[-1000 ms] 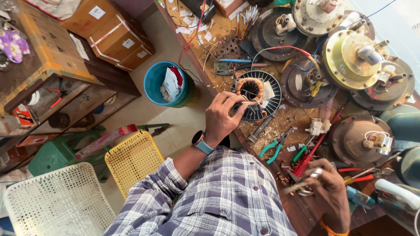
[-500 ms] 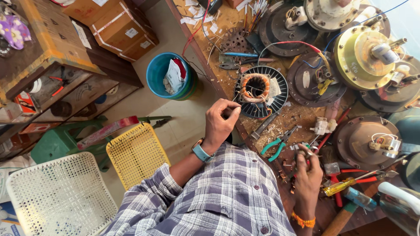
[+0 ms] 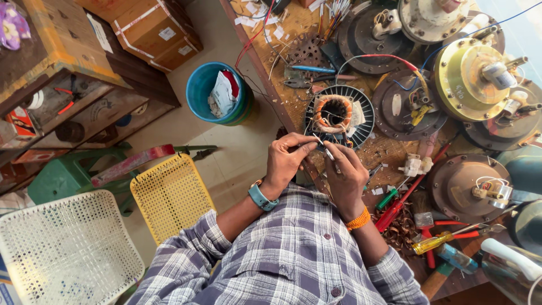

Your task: The person is repairing an electrical motor stator by stripping insulation from copper wires and connecting them. They use pliers and wire cutters to strip the wire ends and twist the connections together.

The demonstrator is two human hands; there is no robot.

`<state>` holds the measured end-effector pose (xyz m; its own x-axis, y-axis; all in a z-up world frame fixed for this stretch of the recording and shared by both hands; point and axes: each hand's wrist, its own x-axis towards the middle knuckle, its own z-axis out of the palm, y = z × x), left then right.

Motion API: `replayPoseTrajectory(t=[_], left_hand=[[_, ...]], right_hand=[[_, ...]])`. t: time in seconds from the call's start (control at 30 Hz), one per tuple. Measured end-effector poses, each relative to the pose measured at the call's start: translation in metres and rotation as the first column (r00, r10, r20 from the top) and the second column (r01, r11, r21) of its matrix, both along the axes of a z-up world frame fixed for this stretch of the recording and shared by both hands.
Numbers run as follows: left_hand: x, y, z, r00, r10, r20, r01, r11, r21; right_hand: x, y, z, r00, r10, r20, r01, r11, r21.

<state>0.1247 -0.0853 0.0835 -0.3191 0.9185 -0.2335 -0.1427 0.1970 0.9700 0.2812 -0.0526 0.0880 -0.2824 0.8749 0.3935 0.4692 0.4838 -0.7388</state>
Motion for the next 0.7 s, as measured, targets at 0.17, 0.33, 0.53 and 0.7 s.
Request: replayPoseTrajectory(t=[0.17, 0.33, 0.53, 0.7], left_hand=[[0.001, -0.002, 0.012, 0.961, 0.033, -0.275, 0.002, 0.992, 0.128], [-0.004, -0.010, 0.025, 0.950, -0.015, -0.311, 0.083, 0.975, 0.204], [-0.009, -0.026, 0.034, 0.954, 0.024, -0.298, 0.045, 0.974, 0.223], [-0.018, -0.014, 0.031, 0.937, 0.067, -0.344, -0.012, 0.987, 0.161]], right_hand=[[0.001, 0.002, -0.004, 0.999, 0.044, 0.012, -0.044, 0.999, 0.006], [0.004, 0.002, -0.007, 0.995, 0.081, -0.064, -0.084, 0.996, -0.042], [0.022, -0.007, -0.013, 0.975, 0.202, -0.088, -0.201, 0.979, 0.019], [0.012, 0.001, -0.020, 0.976, 0.018, -0.217, -0.046, 0.991, -0.122]])
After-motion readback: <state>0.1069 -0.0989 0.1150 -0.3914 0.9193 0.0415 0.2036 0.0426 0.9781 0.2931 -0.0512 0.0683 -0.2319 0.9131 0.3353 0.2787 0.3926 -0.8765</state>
